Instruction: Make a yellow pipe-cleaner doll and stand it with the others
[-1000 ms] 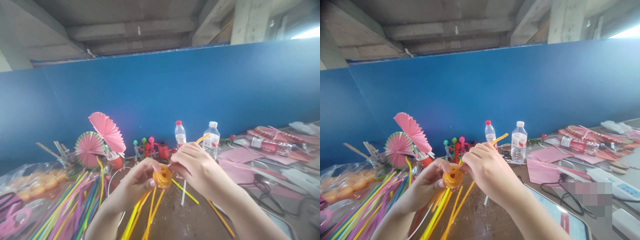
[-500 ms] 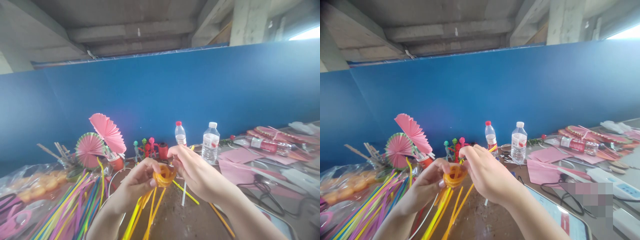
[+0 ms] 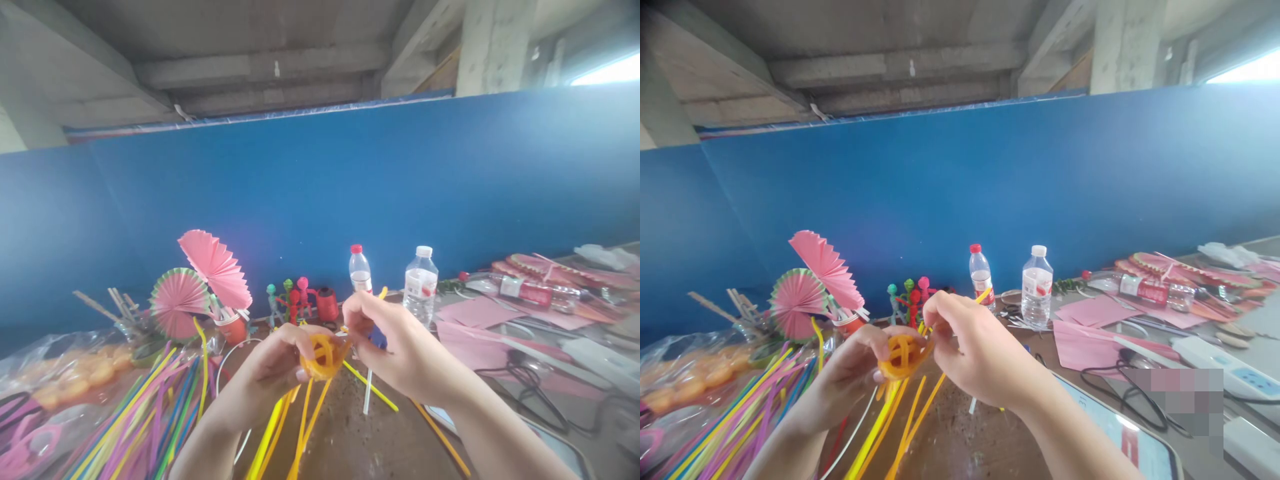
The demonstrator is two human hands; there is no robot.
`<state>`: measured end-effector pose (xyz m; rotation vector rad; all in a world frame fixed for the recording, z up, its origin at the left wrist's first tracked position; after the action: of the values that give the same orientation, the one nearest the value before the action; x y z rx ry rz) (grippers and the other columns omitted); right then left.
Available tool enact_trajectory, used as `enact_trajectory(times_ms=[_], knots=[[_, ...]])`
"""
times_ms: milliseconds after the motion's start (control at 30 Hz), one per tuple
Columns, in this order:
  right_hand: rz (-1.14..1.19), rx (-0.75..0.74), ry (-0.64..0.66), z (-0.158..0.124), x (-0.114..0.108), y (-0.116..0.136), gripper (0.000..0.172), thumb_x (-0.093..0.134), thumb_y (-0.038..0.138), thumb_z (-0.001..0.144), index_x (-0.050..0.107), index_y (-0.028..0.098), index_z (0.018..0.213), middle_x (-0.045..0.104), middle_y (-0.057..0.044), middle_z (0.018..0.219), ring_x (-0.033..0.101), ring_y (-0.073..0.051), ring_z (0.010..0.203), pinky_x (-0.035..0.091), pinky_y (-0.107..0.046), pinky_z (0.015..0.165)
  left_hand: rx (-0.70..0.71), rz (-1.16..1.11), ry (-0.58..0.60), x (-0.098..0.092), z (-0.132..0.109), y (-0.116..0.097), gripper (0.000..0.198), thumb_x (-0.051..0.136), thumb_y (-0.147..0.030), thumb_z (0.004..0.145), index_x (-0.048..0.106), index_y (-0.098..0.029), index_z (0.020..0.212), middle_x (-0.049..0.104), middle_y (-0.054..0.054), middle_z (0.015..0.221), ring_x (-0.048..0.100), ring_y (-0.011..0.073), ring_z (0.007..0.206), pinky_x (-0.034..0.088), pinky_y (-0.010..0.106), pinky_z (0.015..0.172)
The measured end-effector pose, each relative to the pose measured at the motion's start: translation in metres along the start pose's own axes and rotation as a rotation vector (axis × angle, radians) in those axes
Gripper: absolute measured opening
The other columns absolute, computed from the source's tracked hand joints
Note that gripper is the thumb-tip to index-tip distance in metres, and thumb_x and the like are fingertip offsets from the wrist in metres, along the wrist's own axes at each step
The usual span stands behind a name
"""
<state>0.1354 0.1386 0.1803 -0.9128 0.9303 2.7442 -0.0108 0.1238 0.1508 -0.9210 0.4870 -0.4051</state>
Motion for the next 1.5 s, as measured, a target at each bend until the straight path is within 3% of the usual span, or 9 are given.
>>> enact_trajectory(times_ms=[300,633,733,867,967,1267,1500], knots=[[-0.248,-0.067,-0.118,0.0,-0.001,0.006,0.015,0.044,0.005,0.073,0.042,0.019,0.068,0.047,0.003,0.063,0.04,-0.009,0.061,0.032,-0.023,0.056,-0.152,0.188,0.016,0.002,0.0,0.0,0.015,0.043,-0.009,0.083,0.049,-0.019,0.092,0.056,0.008,0.103,0.052,0.0154,0.097,0.042,0.029,0.084],[-0.269,-0.051,-0.211,0.0,0.009,0.001,0.015,0.048,0.004,0.069,0.048,0.018,0.067,0.051,0.003,0.06,0.044,-0.009,0.056,0.032,-0.023,0.052,-0.234,0.506,-0.004,0.014,0.011,-0.01,0.011,0.042,-0.014,0.083,0.052,-0.018,0.081,0.057,0.002,0.086,0.052,0.01,0.078,0.043,0.021,0.071],[-0.242,-0.062,-0.227,0.0,0.013,0.003,0.014,0.047,0.006,0.074,0.05,0.018,0.067,0.053,0.001,0.061,0.046,-0.009,0.057,0.035,-0.023,0.053,-0.28,0.549,-0.075,0.012,0.01,-0.01,0.008,0.044,-0.013,0.081,0.05,-0.018,0.081,0.057,0.001,0.082,0.052,0.0099,0.076,0.041,0.021,0.07],[-0.198,-0.093,-0.268,-0.001,0.014,0.007,0.015,0.045,0.009,0.078,0.057,0.019,0.079,0.059,-0.001,0.068,0.052,-0.011,0.063,0.04,-0.025,0.058,-0.342,0.507,-0.248,0.003,0.004,-0.008,0.01,0.046,-0.016,0.08,0.046,-0.019,0.089,0.056,0.0,0.078,0.049,0.01,0.072,0.039,0.021,0.065],[-0.144,-0.081,-0.278,-0.001,0.012,0.006,0.02,0.048,0.011,0.079,0.061,0.022,0.09,0.063,0.0,0.076,0.056,-0.011,0.068,0.044,-0.025,0.063,-0.339,0.414,-0.312,0.0,0.002,-0.007,0.011,0.048,-0.021,0.08,0.044,-0.02,0.09,0.052,-0.002,0.073,0.044,0.0083,0.064,0.036,0.019,0.058],[0.135,0.047,-0.185,0.006,0.007,-0.006,0.022,0.061,0.017,0.073,0.065,0.025,0.093,0.069,0.002,0.086,0.063,-0.011,0.076,0.05,-0.022,0.069,-0.312,0.019,-0.326,-0.002,0.002,-0.005,0.02,0.052,-0.021,0.08,0.04,-0.022,0.095,0.059,0.004,0.095,0.055,0.0154,0.086,0.041,0.025,0.069],[0.085,-0.025,-0.232,0.004,0.006,-0.003,0.024,0.063,0.017,0.071,0.065,0.025,0.093,0.068,0.001,0.084,0.063,-0.013,0.076,0.051,-0.026,0.068,-0.324,-0.019,-0.31,0.0,0.003,-0.004,0.021,0.051,-0.026,0.08,0.042,-0.022,0.098,0.056,0.003,0.088,0.05,0.0093,0.067,0.037,0.021,0.055]])
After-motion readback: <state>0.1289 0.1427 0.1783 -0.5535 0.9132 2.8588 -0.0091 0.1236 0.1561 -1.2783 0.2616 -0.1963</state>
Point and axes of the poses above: each hand's wrist, its own z-axis towards the middle knuckle, its own x-axis out of the palm, y = z × x, the point moved 6 cm from there along z, towards the middle knuckle
